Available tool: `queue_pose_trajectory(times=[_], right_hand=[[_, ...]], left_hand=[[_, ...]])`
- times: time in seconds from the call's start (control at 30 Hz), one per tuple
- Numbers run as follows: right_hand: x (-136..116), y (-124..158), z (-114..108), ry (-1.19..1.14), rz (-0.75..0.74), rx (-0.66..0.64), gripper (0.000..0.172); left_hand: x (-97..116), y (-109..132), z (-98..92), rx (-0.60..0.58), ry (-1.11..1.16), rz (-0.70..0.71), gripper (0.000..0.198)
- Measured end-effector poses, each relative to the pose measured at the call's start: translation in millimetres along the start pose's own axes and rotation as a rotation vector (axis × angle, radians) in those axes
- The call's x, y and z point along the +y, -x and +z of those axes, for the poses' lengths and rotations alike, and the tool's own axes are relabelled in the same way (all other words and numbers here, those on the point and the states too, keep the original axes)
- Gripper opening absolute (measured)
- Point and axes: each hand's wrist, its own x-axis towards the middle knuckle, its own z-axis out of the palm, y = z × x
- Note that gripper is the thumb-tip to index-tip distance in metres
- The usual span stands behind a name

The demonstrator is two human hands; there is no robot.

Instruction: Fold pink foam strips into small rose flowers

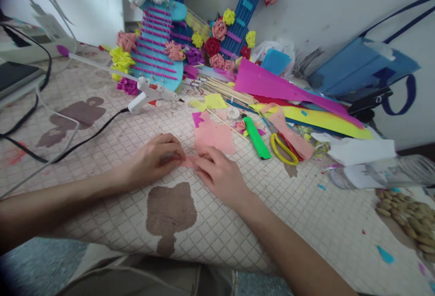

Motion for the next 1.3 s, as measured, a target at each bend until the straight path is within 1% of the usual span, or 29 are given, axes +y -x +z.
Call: queue_pose_trajectory(times=[0.07, 0.23, 0.4, 0.47, 0.53, 0.67, 0.77, 0.87, 1.0, 1.13, 1.3], right_hand=[[1.5, 0.4, -0.6, 0.033, -0.036, 0.013, 0.022], [1.6, 0.2, 0.1, 0.171, -0.152, -0.003, 0.018], [1.7, 0.4, 1.5, 0.223, -0.161, -0.007, 0.020], [2.2, -0.1, 2.5, 0.189, -0.141, 0.016, 0.019], [2.6, -1.1, 3.4, 0.130, -0.104, 0.040, 0.018], [1.9, -3.6, 4.4, 0.022, -0.006, 0.035, 0.016], [0.4, -4.7, 4.4, -0.028, 0.051, 0.028, 0.014], [0.0, -6.3, 4.2, -0.066, 0.107, 0.038, 0.012], [1.3, -10.6, 3.7, -0.112, 0.173, 0.049, 0.010], [1.3, -13.3, 2.9, -0.110, 0.197, 0.043, 0.009], [-0.2, -11.3, 1.5, -0.134, 0.187, 0.023, 0.004]], left_hand=[[0.4, -0.4, 0.0, -0.003, -0.006, -0.002, 0.013], [1.2, -0.7, 0.8, 0.012, -0.017, -0.003, 0.014], [1.7, -1.1, -0.8, 0.001, -0.020, 0.008, 0.009], [1.3, -0.9, -2.2, -0.025, -0.019, 0.014, 0.007], [0.3, -0.4, -3.2, -0.045, -0.016, 0.019, 0.012], [-1.6, 0.1, -3.7, -0.024, -0.013, 0.029, 0.004], [-1.2, -1.2, -3.6, 0.002, -0.002, 0.023, 0.009], [0.1, -3.5, -4.4, 0.016, -0.001, 0.009, 0.010], [2.1, -6.4, -6.8, -0.007, -0.017, 0.004, 0.013], [2.7, -8.0, -7.8, -0.019, -0.031, 0.000, 0.014], [-0.1, -8.2, -5.6, -0.008, -0.051, 0.010, 0.012]])
